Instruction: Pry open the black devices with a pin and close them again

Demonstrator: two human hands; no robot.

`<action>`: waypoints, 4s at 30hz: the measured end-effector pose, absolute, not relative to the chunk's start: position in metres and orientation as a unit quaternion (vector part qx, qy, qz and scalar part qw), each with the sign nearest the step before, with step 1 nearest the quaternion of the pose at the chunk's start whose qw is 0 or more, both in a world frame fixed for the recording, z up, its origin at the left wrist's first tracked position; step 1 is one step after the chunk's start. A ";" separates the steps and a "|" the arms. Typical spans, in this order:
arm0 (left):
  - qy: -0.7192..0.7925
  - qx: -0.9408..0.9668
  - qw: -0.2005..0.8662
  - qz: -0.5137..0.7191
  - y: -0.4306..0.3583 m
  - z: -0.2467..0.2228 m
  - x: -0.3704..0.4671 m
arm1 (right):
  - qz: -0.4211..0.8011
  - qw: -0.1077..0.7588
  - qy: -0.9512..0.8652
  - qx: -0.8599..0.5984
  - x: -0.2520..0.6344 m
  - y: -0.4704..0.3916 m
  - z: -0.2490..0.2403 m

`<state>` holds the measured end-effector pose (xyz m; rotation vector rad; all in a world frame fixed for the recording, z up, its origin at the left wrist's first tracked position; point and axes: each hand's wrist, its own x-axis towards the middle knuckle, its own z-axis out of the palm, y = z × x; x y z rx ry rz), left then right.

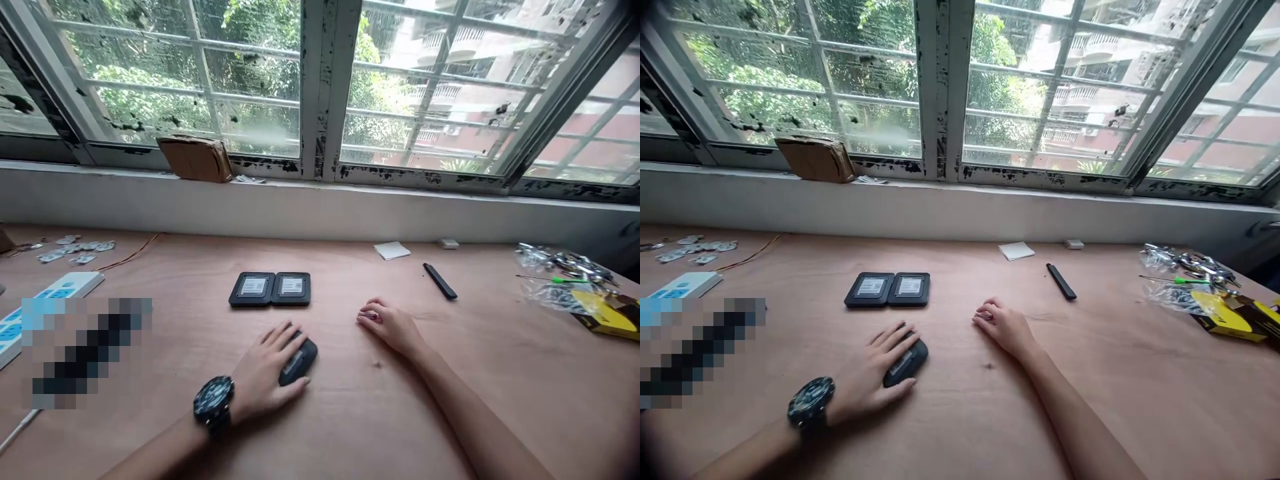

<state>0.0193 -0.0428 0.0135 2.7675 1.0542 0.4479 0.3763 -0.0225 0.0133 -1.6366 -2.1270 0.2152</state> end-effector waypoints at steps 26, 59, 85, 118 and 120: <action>0.569 0.809 -0.050 0.137 0.099 -0.009 -0.138 | 0.085 0.208 -0.764 -0.604 0.375 -0.016 0.007; 0.531 0.817 -0.083 0.208 0.100 -0.004 -0.092 | 0.039 0.219 -0.847 -0.483 0.255 0.038 -0.006; 0.442 0.860 -0.052 0.248 0.074 0.006 0.001 | 0.068 0.239 -0.834 -0.493 0.313 -0.064 0.004; 0.280 0.901 0.236 0.234 -0.021 0.006 0.039 | 0.268 0.663 -0.580 -0.389 0.300 -0.060 0.004; 0.277 0.903 0.233 0.233 -0.020 0.006 0.039 | 0.276 0.662 -0.575 -0.394 0.299 -0.060 0.003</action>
